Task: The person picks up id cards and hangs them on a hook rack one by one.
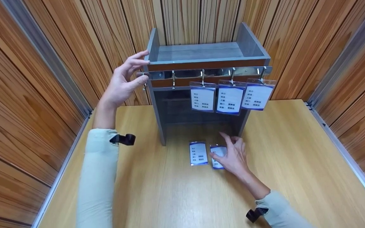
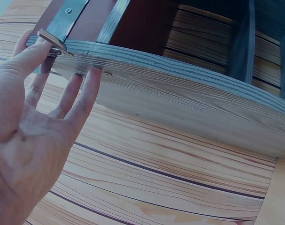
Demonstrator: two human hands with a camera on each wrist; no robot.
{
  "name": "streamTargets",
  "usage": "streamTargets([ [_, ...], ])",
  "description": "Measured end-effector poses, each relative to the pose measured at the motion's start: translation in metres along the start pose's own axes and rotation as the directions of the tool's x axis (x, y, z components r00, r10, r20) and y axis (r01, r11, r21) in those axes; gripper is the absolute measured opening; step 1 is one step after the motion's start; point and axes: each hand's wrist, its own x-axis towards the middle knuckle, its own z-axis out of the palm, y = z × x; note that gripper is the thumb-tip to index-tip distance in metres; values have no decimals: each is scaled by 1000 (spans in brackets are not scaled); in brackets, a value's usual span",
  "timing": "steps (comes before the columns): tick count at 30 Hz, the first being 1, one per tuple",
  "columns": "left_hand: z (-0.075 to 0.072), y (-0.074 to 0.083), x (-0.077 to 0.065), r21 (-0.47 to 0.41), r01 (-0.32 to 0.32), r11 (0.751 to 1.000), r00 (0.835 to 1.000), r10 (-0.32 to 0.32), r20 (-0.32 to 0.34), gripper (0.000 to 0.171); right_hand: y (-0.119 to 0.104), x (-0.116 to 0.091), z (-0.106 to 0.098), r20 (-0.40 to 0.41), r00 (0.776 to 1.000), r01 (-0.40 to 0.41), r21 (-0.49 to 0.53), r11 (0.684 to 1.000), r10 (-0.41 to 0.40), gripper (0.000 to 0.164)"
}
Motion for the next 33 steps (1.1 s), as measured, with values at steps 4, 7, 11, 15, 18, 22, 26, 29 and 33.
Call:
streamTargets([
  [4,0,0,0,-6,-8,1000,1000,8,1,36,1,-1,4,19,1000,-18,-16,1000,18,88],
  [7,0,0,0,-11,-6,1000,1000,6,3,36,1,-2,7,27,999,-31,-21,999,32,86],
  [11,-1,0,0,1,-2,1000,1000,2,1,36,2,-2,9,42,997,-58,-7,998,58,86],
  [15,0,0,0,1,1,1000,1000,-1,1,36,3,-2,13,49,996,-75,10,997,74,88],
  [18,0,0,0,-3,5,1000,1000,-5,2,36,3,-2,16,43,997,-71,10,997,71,86],
  [22,0,0,0,-6,2,1000,1000,-2,3,37,4,-1,19,26,998,-60,3,998,60,83],
  [26,0,-1,0,-7,-5,1000,1000,5,4,36,6,1,21,29,997,-77,-1,997,77,81],
  [29,0,-1,0,-5,-11,1000,1000,11,2,36,7,3,23,38,995,-96,-7,995,96,80],
  [33,0,0,0,-8,-8,1000,1000,8,0,36,8,6,25,44,991,-126,-18,992,127,80],
])
